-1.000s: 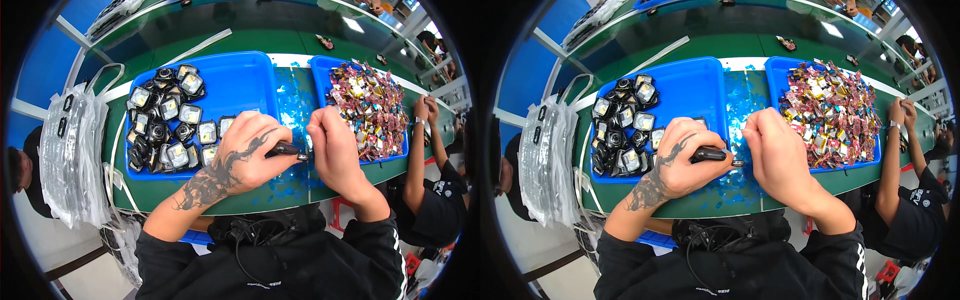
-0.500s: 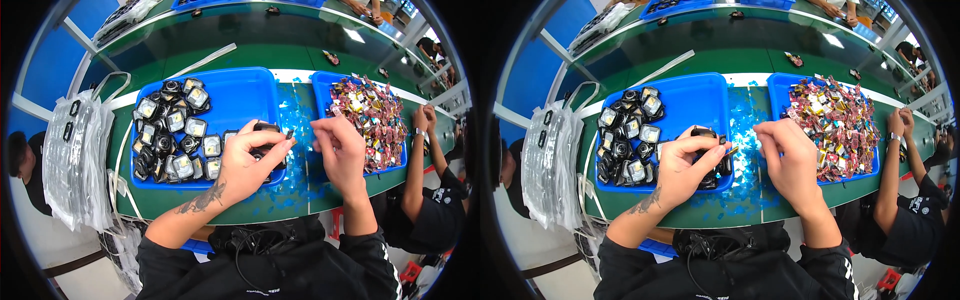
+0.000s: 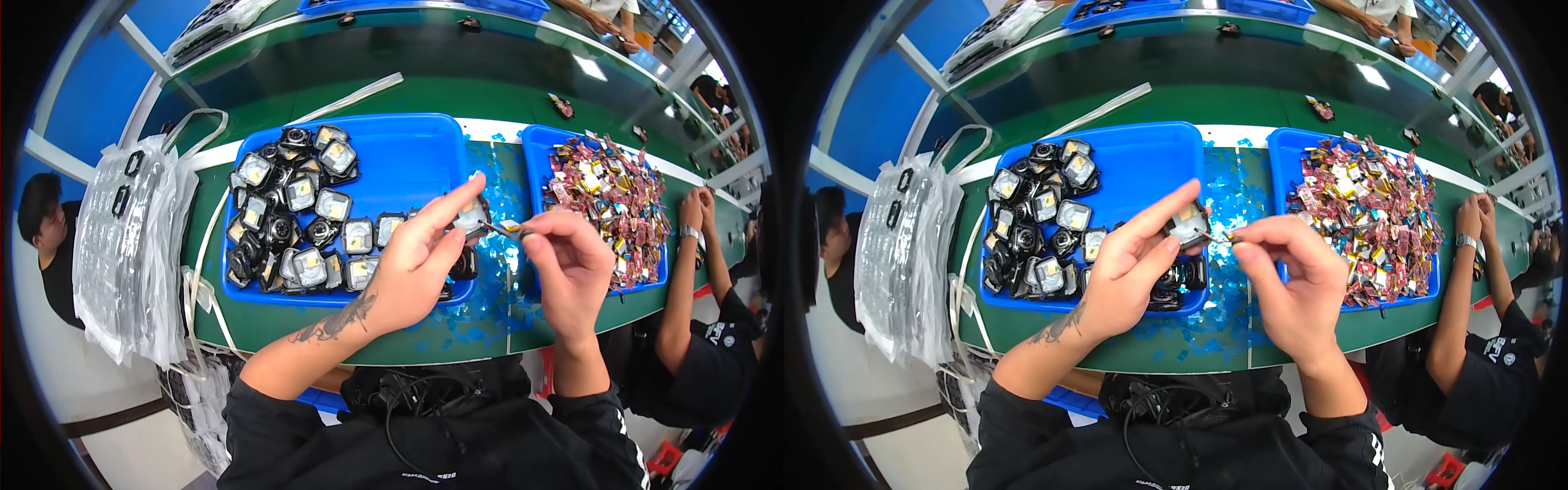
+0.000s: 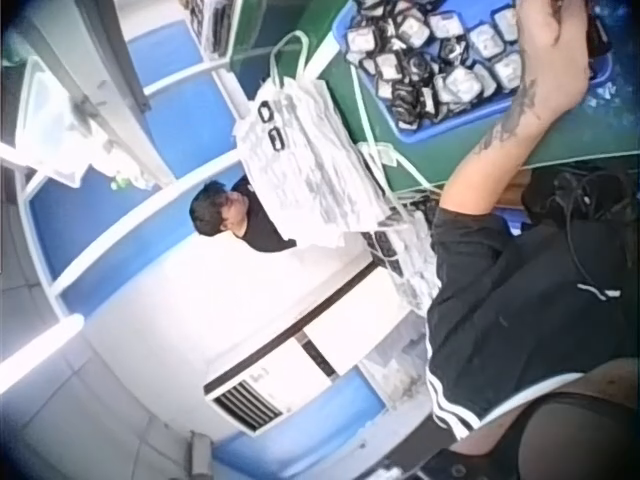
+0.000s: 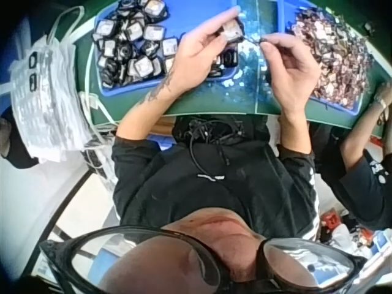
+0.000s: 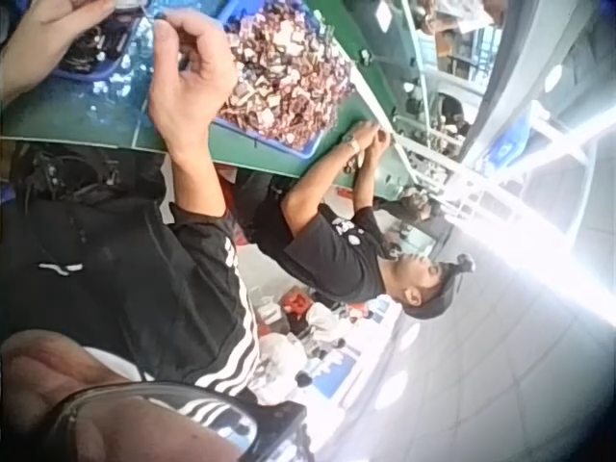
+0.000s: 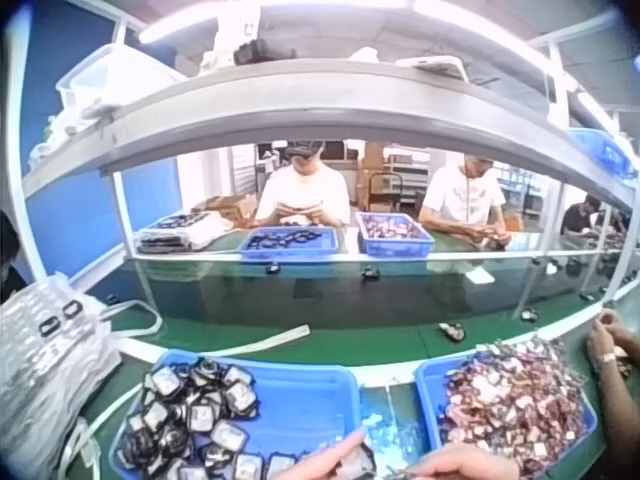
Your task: The recorder is assembling and inspecting small electronic components, specifically smartwatch housings and batteries, at a factory assembly line.
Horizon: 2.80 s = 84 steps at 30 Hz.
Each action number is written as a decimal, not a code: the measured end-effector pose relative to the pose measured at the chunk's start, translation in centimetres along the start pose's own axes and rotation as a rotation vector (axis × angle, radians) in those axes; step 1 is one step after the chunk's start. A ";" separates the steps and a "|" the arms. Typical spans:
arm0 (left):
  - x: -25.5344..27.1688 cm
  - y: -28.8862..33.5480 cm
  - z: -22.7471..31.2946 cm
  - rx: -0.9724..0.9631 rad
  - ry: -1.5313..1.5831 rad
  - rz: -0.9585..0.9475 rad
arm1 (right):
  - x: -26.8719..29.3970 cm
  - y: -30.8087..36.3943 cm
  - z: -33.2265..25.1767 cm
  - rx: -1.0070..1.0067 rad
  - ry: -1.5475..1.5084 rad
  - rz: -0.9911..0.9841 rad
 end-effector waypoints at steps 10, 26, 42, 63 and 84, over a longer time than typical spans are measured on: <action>0.4 -0.5 0.6 -0.089 0.008 0.132 | -0.7 -0.2 -4.1 -0.001 0.281 -0.327; -0.3 0.4 0.0 0.096 0.169 -0.131 | -2.4 -1.0 -1.9 0.190 0.433 -0.091; -0.4 0.5 -0.4 0.062 0.122 -0.131 | -2.2 -1.0 -1.5 0.141 0.403 -0.107; -0.4 0.6 0.3 0.096 0.024 -0.148 | -1.6 -1.2 -1.2 0.152 0.375 -0.055; 0.2 0.3 1.3 -0.534 -0.539 -0.085 | 0.8 0.6 -0.7 -0.406 -0.260 -0.138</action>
Point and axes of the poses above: each hand's wrist, its own y-axis away from the middle knuckle, its own x-axis out of the back of the hand, z = x × y, the point moved 1 cm from there along -y, towards the middle knuckle, and after that the axes turned 15 degrees about z, right-handed, at the moved point
